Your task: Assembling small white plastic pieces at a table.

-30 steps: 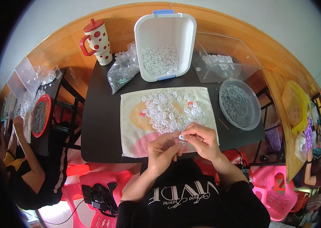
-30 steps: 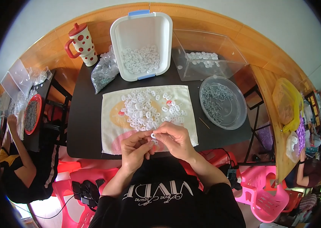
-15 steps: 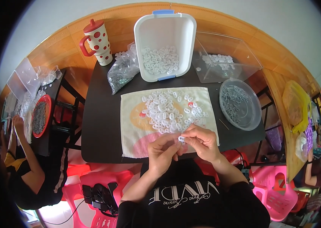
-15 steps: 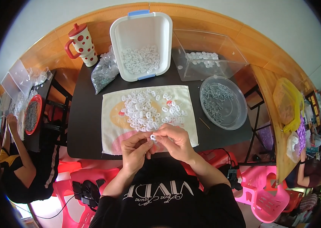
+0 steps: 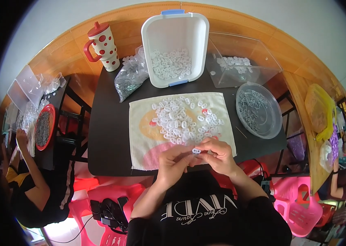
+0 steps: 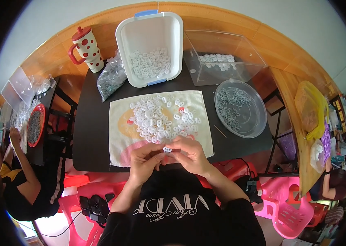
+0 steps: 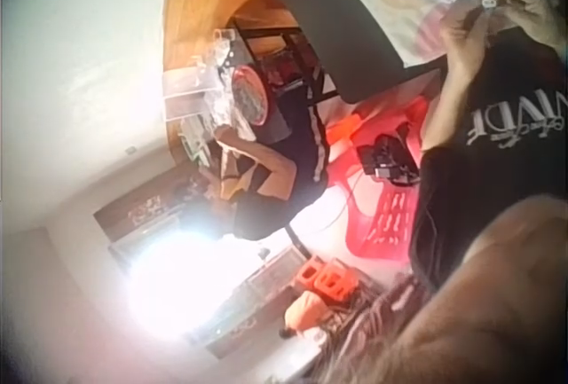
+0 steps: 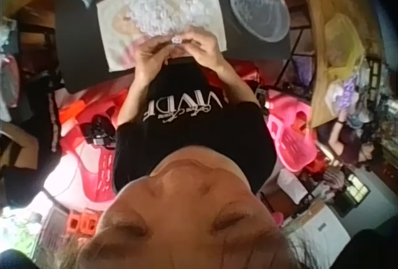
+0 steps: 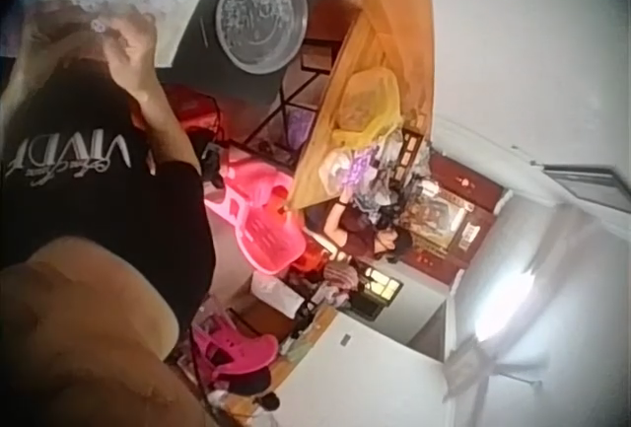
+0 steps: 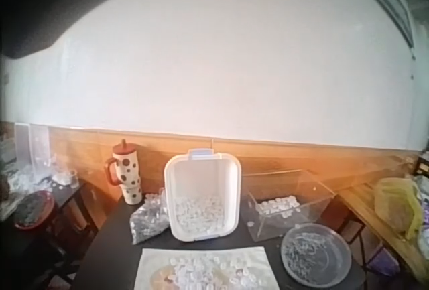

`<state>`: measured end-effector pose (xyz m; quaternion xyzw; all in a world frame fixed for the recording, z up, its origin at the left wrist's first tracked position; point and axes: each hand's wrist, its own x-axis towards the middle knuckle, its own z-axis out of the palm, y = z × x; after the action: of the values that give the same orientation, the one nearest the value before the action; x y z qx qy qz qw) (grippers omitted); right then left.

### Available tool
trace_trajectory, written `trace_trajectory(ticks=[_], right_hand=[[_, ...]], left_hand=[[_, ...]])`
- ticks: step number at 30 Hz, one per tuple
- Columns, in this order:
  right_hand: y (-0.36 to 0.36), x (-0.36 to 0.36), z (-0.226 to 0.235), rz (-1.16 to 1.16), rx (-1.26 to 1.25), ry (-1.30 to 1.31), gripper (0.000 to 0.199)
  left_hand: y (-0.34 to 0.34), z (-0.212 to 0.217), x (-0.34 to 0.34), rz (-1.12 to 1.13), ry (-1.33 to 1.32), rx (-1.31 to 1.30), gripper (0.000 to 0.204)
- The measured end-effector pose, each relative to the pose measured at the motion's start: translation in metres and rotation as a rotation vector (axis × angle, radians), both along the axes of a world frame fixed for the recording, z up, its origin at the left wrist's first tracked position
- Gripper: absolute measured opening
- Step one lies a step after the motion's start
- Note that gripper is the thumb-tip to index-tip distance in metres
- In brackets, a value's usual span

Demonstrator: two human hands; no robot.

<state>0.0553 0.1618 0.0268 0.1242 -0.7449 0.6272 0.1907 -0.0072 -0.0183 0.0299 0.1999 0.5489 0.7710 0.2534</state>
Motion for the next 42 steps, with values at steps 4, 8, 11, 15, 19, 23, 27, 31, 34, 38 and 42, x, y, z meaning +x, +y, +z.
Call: trace_trajectory(ticks=[4,8,11,15,19,23,27,31,34,38,42], right_hand=[[0.004,-0.001,-0.013,-0.039,0.148,-0.003,0.028],[0.000,-0.003,-0.009,-0.105,0.391,0.112,0.031],[0.000,-0.003,-0.009,-0.118,0.456,0.135,0.031],[0.000,0.000,-0.006,-0.141,0.515,0.098,0.032],[0.002,0.002,0.000,-0.124,0.470,0.078,0.032],[0.004,0.005,-0.002,-0.122,0.473,0.039,0.029],[0.003,0.005,0.000,-0.128,0.474,0.050,0.027],[0.002,0.004,-0.002,-0.151,0.457,0.047,0.026],[0.005,0.004,-0.006,-0.138,0.480,0.080,0.035],[0.005,0.003,-0.006,-0.132,0.508,0.102,0.035],[0.003,0.005,-0.005,-0.163,0.590,0.172,0.029]], left_hand=[[0.003,-0.013,-0.007,0.006,0.231,-0.183,0.017],[0.002,-0.011,-0.015,0.038,0.544,-0.326,0.015],[0.005,-0.005,-0.015,0.063,0.683,-0.371,0.016],[0.009,-0.004,-0.009,0.116,0.785,-0.406,0.017],[0.009,-0.007,-0.006,0.142,0.822,-0.431,0.017],[0.009,-0.005,-0.004,0.136,0.813,-0.409,0.018],[0.009,-0.007,-0.003,0.136,0.832,-0.414,0.020],[0.008,-0.009,-0.004,0.124,0.841,-0.424,0.020],[0.009,-0.009,-0.005,0.127,0.801,-0.400,0.021],[0.009,-0.009,-0.005,0.135,0.841,-0.411,0.021],[0.009,-0.006,-0.003,0.140,0.895,-0.426,0.023]])
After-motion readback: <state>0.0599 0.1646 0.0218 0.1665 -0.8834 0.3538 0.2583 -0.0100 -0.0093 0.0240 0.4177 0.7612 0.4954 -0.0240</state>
